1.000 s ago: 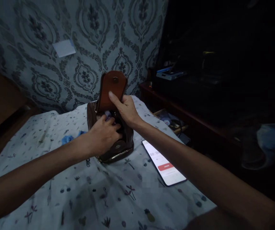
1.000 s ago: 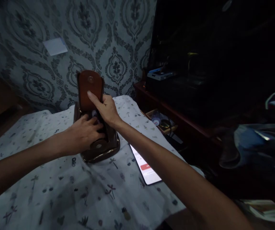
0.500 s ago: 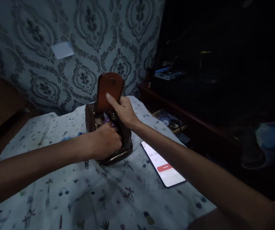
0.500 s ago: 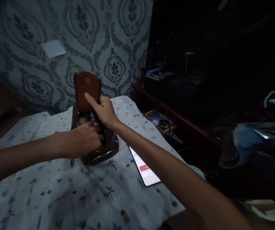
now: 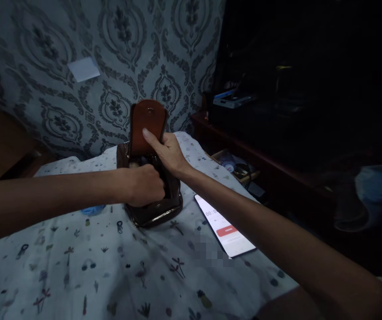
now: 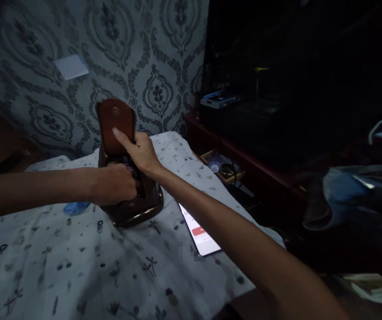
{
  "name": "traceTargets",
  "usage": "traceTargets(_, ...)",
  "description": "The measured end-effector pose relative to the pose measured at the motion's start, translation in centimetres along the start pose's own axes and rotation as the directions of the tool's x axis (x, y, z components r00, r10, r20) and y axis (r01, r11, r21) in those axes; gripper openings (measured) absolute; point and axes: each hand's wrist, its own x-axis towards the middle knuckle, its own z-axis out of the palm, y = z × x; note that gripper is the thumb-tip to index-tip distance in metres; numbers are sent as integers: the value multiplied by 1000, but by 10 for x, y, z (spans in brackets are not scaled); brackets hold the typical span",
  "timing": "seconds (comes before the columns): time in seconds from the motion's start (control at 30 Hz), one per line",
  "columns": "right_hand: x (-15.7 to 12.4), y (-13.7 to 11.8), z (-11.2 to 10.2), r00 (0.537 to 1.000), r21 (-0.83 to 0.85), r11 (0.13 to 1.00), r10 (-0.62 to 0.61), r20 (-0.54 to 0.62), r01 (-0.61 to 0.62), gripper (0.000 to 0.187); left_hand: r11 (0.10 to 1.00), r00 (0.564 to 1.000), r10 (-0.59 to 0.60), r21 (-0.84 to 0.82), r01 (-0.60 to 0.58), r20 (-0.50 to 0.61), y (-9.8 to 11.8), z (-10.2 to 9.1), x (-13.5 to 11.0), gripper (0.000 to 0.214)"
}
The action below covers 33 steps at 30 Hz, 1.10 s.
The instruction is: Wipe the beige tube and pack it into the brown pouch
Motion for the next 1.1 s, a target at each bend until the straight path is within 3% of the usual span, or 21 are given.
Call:
traceTargets(0.1, -1, -1, 0, 1000, -10, 1000, -7, 6, 7, 48, 995, 990, 101, 17, -103, 100, -11, -15, -13, 10)
traceTargets(0.3, -4, -7, 0, 998, -89, 995, -43, 37, 46, 50, 999, 999, 49, 9, -49, -9, -11, -8, -26, 8)
traceTargets(0.47, -11, -11, -3, 997, -72, 997, -29, 77, 34, 50, 998, 999, 40, -49, -41, -22, -8, -3, -29, 18)
traceTargets(0.57, -18, -13, -8, 995, -73, 997, -24, 97, 32, 48, 991, 996, 20, -127, -32, -93, -11, -1, -36, 25)
traceTargets(0.7, -28, -17, -16, 983, -46, 997, -56, 172, 65, 42, 967, 961, -39, -252, -32, -273, -16, 4, -53, 30)
traceTargets(0.77, -32, -18, -19, 978, -36, 996, -75, 197, 83, 40, 941, 900, -165, -339, 21, -403, -19, 8, -61, 27)
traceTargets(0.83, -35, -16, -21, 975, -47, 996, -67, 211, 78, 39, 882, 787, -357, -458, 107, -503, -21, 16, -67, 23)
traceTargets(0.9, -38, -13, -23, 974, -74, 995, -52, 219, 70, 37, 783, 656, -542, -600, 165, -526, -22, 25, -70, 19)
traceTargets(0.97, -40, -10, -24, 973, -104, 991, -58, 223, 83, 36, 679, 557, -664, -714, 170, -499, -22, 34, -69, 14)
traceTargets(1.03, -44, -8, -25, 968, -134, 983, -94, 235, 127, 33, 628, 499, -719, -759, 171, -483, -20, 41, -66, 18)
traceTargets(1.1, -47, -8, -28, 956, -174, 967, -137, 260, 186, 31, 650, 488, -712, -736, 186, -505, -17, 47, -63, 24)
